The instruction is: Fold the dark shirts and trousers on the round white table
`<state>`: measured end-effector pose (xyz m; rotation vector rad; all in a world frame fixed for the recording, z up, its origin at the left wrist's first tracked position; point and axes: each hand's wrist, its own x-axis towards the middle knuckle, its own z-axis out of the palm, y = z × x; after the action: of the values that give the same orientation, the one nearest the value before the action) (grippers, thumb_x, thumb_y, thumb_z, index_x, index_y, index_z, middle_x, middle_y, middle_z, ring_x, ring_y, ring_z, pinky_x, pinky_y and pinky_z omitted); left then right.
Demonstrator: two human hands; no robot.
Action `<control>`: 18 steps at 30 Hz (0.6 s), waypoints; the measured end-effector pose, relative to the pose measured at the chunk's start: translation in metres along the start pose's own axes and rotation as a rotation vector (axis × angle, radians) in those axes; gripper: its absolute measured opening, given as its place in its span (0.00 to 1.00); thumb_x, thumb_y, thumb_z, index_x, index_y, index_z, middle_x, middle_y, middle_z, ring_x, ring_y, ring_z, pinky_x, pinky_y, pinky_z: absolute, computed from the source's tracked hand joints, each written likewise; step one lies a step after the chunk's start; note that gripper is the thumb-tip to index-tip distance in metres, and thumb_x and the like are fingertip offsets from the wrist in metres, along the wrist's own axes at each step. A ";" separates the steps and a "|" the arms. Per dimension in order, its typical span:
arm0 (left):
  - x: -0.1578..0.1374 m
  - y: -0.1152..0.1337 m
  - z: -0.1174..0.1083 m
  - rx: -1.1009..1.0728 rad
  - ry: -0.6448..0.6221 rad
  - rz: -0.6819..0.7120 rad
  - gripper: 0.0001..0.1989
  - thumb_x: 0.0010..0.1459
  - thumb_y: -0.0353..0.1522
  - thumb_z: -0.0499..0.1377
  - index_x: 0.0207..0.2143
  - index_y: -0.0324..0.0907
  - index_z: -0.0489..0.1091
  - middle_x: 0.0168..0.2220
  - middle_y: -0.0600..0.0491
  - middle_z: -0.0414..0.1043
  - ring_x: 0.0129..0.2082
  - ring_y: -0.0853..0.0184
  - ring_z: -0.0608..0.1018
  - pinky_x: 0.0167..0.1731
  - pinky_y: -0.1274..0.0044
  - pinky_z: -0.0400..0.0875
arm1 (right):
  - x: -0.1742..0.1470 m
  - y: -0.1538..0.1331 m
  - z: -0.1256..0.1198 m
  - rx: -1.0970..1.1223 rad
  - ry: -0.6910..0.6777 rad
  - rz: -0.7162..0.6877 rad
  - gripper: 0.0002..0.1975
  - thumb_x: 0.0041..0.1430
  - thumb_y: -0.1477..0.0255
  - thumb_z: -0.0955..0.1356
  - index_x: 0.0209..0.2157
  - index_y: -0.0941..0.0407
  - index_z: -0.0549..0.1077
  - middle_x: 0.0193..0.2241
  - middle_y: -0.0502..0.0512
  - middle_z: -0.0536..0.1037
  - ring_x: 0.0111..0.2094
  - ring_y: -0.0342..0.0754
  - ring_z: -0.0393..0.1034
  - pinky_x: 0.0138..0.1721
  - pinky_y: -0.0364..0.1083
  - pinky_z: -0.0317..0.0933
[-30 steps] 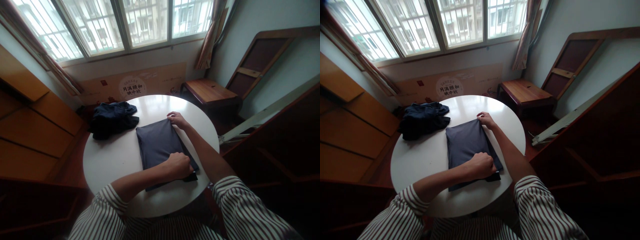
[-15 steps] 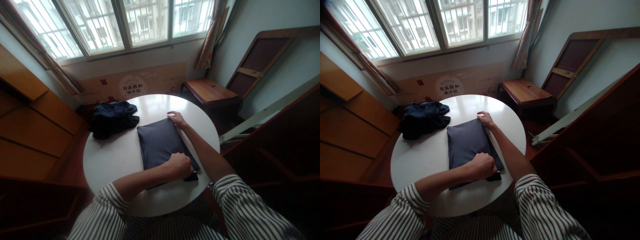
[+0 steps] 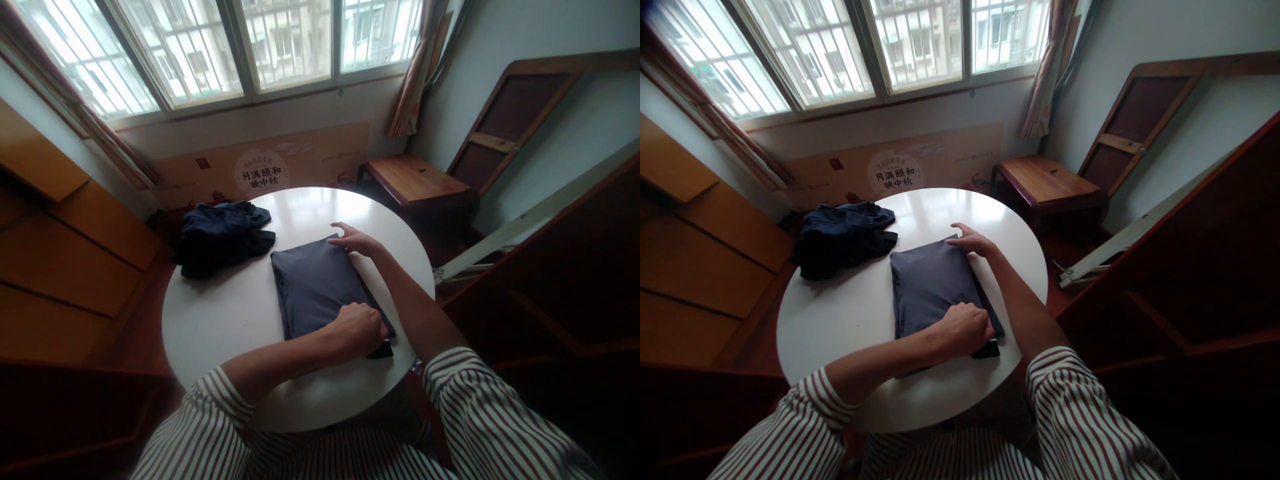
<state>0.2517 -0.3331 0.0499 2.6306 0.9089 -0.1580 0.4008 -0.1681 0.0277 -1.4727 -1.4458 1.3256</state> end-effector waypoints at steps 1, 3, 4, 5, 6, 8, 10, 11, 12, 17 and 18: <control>0.000 0.000 0.001 -0.005 0.008 0.003 0.18 0.63 0.35 0.50 0.32 0.36 0.78 0.33 0.42 0.80 0.32 0.53 0.83 0.32 0.69 0.77 | -0.002 -0.001 -0.003 -0.023 -0.048 0.026 0.48 0.50 0.69 0.78 0.66 0.54 0.52 0.22 0.42 0.67 0.22 0.39 0.64 0.20 0.36 0.59; 0.000 0.000 0.003 -0.005 0.015 0.012 0.18 0.63 0.35 0.51 0.32 0.36 0.78 0.32 0.42 0.80 0.32 0.53 0.83 0.31 0.69 0.77 | -0.007 -0.001 -0.009 -0.049 -0.156 0.081 0.58 0.42 0.71 0.80 0.68 0.53 0.46 0.25 0.44 0.70 0.26 0.43 0.70 0.23 0.38 0.64; 0.000 -0.001 0.004 -0.003 0.016 0.018 0.18 0.63 0.35 0.51 0.32 0.36 0.78 0.32 0.42 0.80 0.32 0.53 0.83 0.31 0.69 0.77 | -0.009 -0.001 -0.012 -0.051 -0.204 0.104 0.61 0.40 0.72 0.81 0.69 0.52 0.44 0.27 0.45 0.71 0.27 0.45 0.71 0.24 0.39 0.66; 0.000 -0.001 0.006 -0.001 0.018 0.025 0.18 0.63 0.35 0.51 0.32 0.36 0.78 0.32 0.42 0.79 0.32 0.53 0.83 0.31 0.69 0.77 | -0.011 -0.001 -0.014 -0.048 -0.237 0.119 0.63 0.39 0.72 0.81 0.69 0.53 0.44 0.27 0.45 0.71 0.27 0.45 0.72 0.24 0.39 0.67; 0.000 -0.002 0.007 0.002 0.021 0.030 0.18 0.64 0.35 0.51 0.32 0.37 0.78 0.32 0.42 0.79 0.32 0.54 0.83 0.32 0.69 0.76 | -0.012 0.000 -0.017 -0.043 -0.249 0.123 0.63 0.39 0.72 0.81 0.69 0.53 0.43 0.27 0.45 0.71 0.26 0.45 0.72 0.23 0.39 0.67; 0.001 -0.003 0.010 0.002 0.027 0.037 0.18 0.64 0.34 0.50 0.32 0.37 0.77 0.32 0.42 0.79 0.32 0.55 0.82 0.32 0.70 0.76 | -0.012 0.000 -0.020 -0.033 -0.232 0.099 0.62 0.41 0.72 0.81 0.69 0.54 0.42 0.23 0.42 0.69 0.22 0.42 0.68 0.20 0.38 0.64; 0.001 -0.003 0.012 -0.002 0.018 0.042 0.17 0.64 0.34 0.50 0.32 0.37 0.77 0.32 0.42 0.79 0.32 0.56 0.82 0.33 0.70 0.76 | -0.011 0.001 -0.021 -0.025 -0.211 0.061 0.61 0.44 0.72 0.80 0.70 0.55 0.41 0.20 0.39 0.65 0.19 0.40 0.64 0.19 0.37 0.62; 0.001 -0.002 0.013 -0.003 0.014 0.042 0.17 0.64 0.34 0.50 0.32 0.37 0.77 0.32 0.42 0.79 0.33 0.56 0.82 0.33 0.70 0.76 | -0.010 0.002 -0.020 -0.027 -0.209 0.051 0.60 0.45 0.73 0.79 0.70 0.55 0.40 0.19 0.39 0.64 0.18 0.40 0.62 0.19 0.37 0.61; 0.002 -0.002 0.013 -0.003 0.012 0.042 0.17 0.65 0.33 0.50 0.32 0.37 0.77 0.33 0.42 0.79 0.33 0.56 0.82 0.33 0.70 0.76 | -0.009 0.002 -0.019 -0.035 -0.206 0.048 0.58 0.47 0.73 0.79 0.70 0.55 0.41 0.18 0.39 0.64 0.18 0.39 0.62 0.19 0.37 0.60; 0.000 0.002 0.012 -0.003 0.000 0.035 0.17 0.65 0.33 0.49 0.33 0.36 0.75 0.32 0.42 0.79 0.32 0.55 0.82 0.32 0.69 0.76 | 0.004 0.008 -0.004 -0.100 0.041 -0.034 0.41 0.57 0.73 0.73 0.67 0.56 0.52 0.26 0.47 0.72 0.21 0.40 0.64 0.23 0.39 0.62; -0.001 0.002 0.013 -0.006 -0.001 0.030 0.17 0.65 0.33 0.49 0.34 0.36 0.75 0.32 0.42 0.78 0.32 0.55 0.82 0.32 0.69 0.76 | 0.007 0.009 -0.001 -0.109 0.110 -0.071 0.38 0.57 0.75 0.72 0.66 0.56 0.55 0.29 0.50 0.74 0.24 0.41 0.67 0.27 0.40 0.64</control>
<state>0.2523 -0.3400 0.0388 2.6365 0.8677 -0.1491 0.4029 -0.1628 0.0183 -1.5247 -1.5048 1.1209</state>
